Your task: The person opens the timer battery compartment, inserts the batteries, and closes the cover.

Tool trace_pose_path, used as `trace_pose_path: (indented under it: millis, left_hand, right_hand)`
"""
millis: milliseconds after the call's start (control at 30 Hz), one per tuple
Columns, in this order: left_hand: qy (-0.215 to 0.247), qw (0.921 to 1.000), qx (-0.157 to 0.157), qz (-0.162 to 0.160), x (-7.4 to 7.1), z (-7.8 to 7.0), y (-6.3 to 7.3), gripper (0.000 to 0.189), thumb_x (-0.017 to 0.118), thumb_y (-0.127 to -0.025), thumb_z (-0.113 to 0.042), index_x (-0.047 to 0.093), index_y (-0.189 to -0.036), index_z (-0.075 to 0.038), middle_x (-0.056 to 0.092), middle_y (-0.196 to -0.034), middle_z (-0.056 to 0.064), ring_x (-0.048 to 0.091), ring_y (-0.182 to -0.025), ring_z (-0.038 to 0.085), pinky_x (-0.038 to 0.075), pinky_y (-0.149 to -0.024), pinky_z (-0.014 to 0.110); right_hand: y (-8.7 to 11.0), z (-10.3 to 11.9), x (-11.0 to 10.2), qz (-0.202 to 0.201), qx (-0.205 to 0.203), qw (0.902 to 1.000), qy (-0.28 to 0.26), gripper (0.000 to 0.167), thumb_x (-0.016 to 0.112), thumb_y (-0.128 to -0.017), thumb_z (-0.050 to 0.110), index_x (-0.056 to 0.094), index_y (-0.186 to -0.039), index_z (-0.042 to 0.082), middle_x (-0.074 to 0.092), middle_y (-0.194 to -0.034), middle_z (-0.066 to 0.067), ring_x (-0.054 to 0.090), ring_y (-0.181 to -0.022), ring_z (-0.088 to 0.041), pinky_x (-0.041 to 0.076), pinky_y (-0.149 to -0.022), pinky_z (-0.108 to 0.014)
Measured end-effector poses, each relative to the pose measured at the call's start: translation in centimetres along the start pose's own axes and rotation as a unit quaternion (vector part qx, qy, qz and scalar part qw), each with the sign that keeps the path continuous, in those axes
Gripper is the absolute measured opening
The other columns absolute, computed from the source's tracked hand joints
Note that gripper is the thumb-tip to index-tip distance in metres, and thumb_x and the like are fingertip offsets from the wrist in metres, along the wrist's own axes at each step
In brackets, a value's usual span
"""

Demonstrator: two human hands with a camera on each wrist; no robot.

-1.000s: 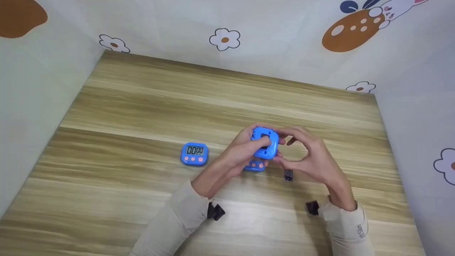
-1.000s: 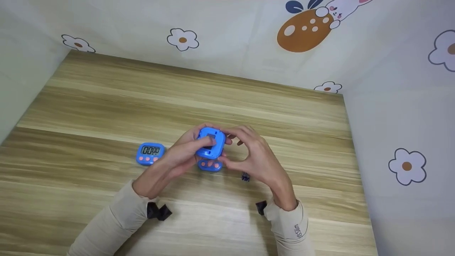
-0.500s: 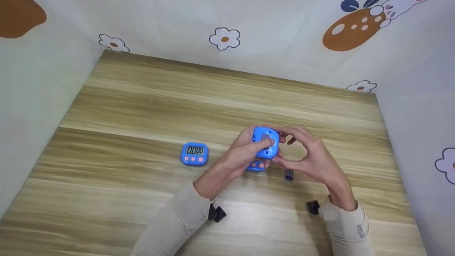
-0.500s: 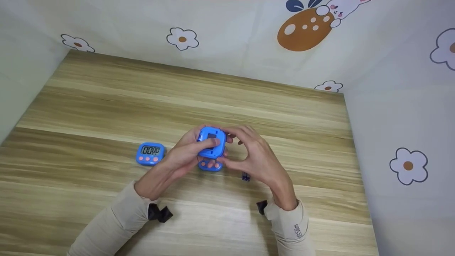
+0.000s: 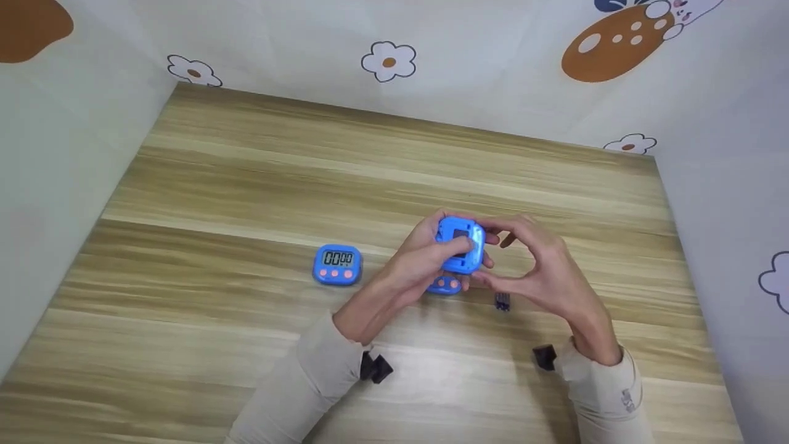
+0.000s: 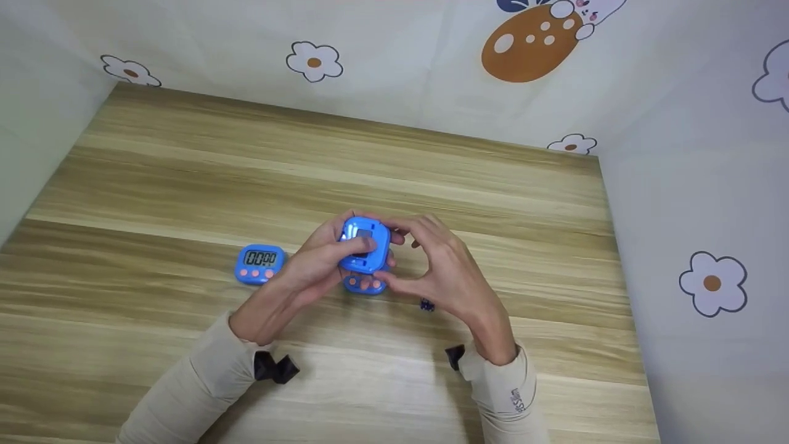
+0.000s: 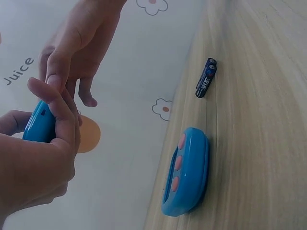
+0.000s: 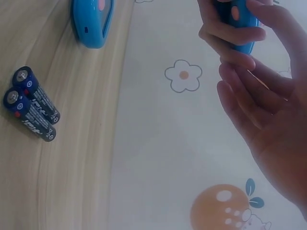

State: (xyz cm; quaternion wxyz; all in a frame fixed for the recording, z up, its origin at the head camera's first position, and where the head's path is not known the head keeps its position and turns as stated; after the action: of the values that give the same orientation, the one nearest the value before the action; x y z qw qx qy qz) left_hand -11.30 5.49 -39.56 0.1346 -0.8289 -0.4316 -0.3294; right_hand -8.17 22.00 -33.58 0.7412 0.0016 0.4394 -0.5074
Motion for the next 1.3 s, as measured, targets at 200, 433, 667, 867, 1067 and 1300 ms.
trace_pose_path:
  millis: [200,433,667,867,1067,1300]
  left_hand:
    - [-0.003,0.9999,-0.002,-0.013,0.0,0.1,0.1,0.039,0.063,-0.092,0.000,0.040,-0.124,-0.002,0.065,-0.116,0.022,0.068,-0.080,0.032,0.052,-0.047,0.028]
    - [-0.008,0.9996,-0.009,-0.024,0.4,0.0,0.2,0.048,0.066,-0.092,-0.003,0.037,-0.130,-0.002,0.064,-0.113,0.028,0.070,-0.081,0.038,0.059,-0.063,0.044]
    - [-0.044,0.9984,-0.012,-0.035,0.1,-0.7,0.2,0.059,0.065,-0.091,0.000,0.031,-0.138,-0.012,0.052,-0.125,0.023,0.067,-0.095,0.041,0.056,-0.082,0.051]
    - [-0.031,0.9995,0.011,0.005,0.0,-1.3,0.3,0.071,0.060,-0.086,0.015,0.029,-0.142,-0.016,0.046,-0.133,0.022,0.062,-0.109,0.039,0.053,-0.088,0.052]
    - [-0.034,0.9991,0.011,0.021,0.1,-1.4,0.4,0.074,0.059,-0.087,0.017,0.029,-0.143,-0.020,0.045,-0.135,0.020,0.061,-0.111,0.037,0.053,-0.089,0.050]
    - [-0.043,0.9987,0.003,0.027,0.1,-1.3,0.6,0.073,0.060,-0.088,0.013,0.028,-0.145,-0.020,0.048,-0.133,0.020,0.062,-0.109,0.038,0.053,-0.089,0.047]
  right_hand:
    - [0.1,0.1,-0.2,0.003,0.009,1.0000,0.004,0.062,0.087,-0.067,-0.002,0.061,-0.123,-0.004,0.067,-0.108,-0.010,0.058,-0.094,-0.024,0.049,-0.080,-0.030]
    - [0.3,-0.1,-0.6,0.000,0.023,0.9997,0.001,0.061,0.086,-0.068,-0.003,0.062,-0.124,-0.002,0.068,-0.110,-0.009,0.059,-0.097,-0.024,0.047,-0.081,-0.024]
    - [2.9,-2.8,-2.1,0.007,0.084,0.9963,0.012,0.064,0.084,-0.074,0.002,0.059,-0.132,0.008,0.064,-0.123,-0.002,0.057,-0.110,-0.020,0.049,-0.084,-0.030]
    - [8.2,-6.9,-2.9,0.061,0.163,0.9822,0.071,0.063,0.086,-0.076,0.023,0.059,-0.134,0.020,0.056,-0.131,0.006,0.051,-0.117,-0.018,0.047,-0.090,-0.037]
    - [11.0,-8.6,-1.9,0.131,0.185,0.9633,0.144,0.059,0.084,-0.076,0.040,0.065,-0.129,0.019,0.054,-0.131,-0.002,0.047,-0.121,-0.023,0.037,-0.101,-0.056]
    - [11.8,-9.1,-1.1,0.157,0.185,0.9524,0.184,0.063,0.087,-0.073,0.035,0.065,-0.129,0.016,0.055,-0.129,-0.008,0.049,-0.115,-0.026,0.043,-0.095,-0.053]
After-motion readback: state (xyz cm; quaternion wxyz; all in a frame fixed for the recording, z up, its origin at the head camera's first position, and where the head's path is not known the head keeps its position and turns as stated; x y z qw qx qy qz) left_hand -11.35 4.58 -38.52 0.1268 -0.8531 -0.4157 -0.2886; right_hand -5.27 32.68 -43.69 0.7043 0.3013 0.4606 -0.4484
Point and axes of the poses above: each hand's wrist, its own y-axis away from the middle knuckle, its own x-axis out of the palm, z = x × y, the point moved 2 cm from there along -y, towards the middle knuckle
